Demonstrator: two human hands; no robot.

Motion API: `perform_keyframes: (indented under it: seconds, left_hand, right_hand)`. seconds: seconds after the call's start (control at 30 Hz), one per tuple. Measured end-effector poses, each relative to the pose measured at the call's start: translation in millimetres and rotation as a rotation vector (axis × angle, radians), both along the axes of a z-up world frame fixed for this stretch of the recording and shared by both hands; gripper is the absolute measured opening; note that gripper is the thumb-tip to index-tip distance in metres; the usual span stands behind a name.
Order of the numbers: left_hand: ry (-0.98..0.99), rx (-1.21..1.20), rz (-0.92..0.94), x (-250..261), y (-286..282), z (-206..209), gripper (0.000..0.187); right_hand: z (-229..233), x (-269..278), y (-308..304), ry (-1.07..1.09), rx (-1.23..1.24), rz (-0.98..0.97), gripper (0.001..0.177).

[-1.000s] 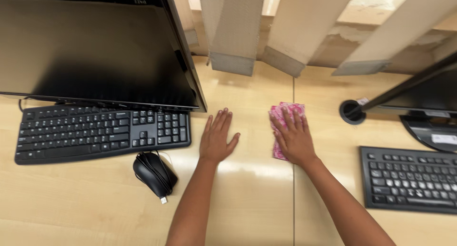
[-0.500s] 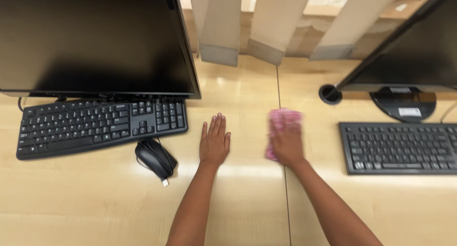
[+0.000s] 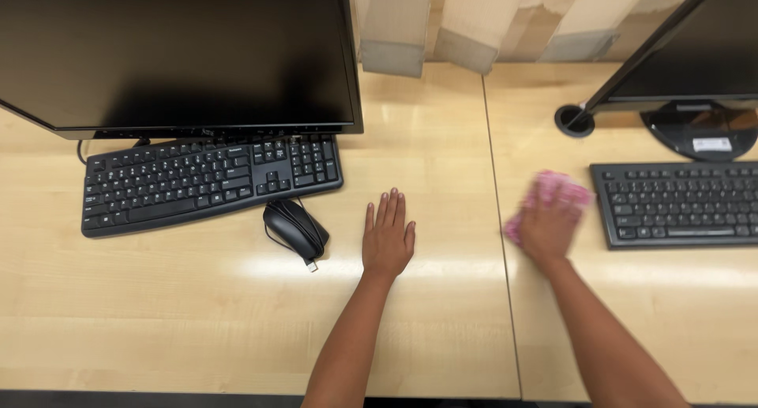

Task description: The person wipes a keyboard, a computer mouse, and a desk surface with a cloth, and coils the mouse cable.

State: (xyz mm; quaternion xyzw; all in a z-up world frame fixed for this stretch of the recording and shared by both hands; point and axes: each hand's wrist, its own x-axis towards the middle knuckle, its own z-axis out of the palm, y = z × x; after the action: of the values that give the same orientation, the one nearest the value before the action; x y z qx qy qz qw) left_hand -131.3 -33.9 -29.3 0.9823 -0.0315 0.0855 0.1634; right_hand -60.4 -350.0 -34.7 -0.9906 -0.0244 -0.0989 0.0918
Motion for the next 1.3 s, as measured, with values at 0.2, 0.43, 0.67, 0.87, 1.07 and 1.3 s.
perform_keyframes:
  seconds: [0.2, 0.43, 0.67, 0.87, 1.07, 1.3]
  left_hand:
    - [-0.030, 0.013, -0.020, -6, 4, -5, 0.061]
    - [-0.028, -0.029, 0.023, -43, 1, -5, 0.060]
    - [0.027, 0.086, 0.203, -78, -30, -6, 0.064]
    - [-0.045, 0.073, 0.274, -101, -47, -9, 0.062]
    - [-0.031, 0.033, 0.309, -105, -51, -2, 0.059]
    - [-0.017, -0.015, 0.331, -104, -52, 9, 0.058]
  right_hand:
    - [5, -52, 122, -0.066, -0.010, 0.554, 0.059]
    - [20, -68, 85, -0.096, 0.033, 0.692, 0.058]
    - [0, -68, -51, -0.078, -0.047, 0.138, 0.059]
    - [3, -115, -47, -0.104, -0.007, 0.386, 0.061]
    - [14, -86, -88, 0.005, 0.022, 0.427, 0.060]
    - [1, -99, -39, -0.118, -0.012, 0.453, 0.061]
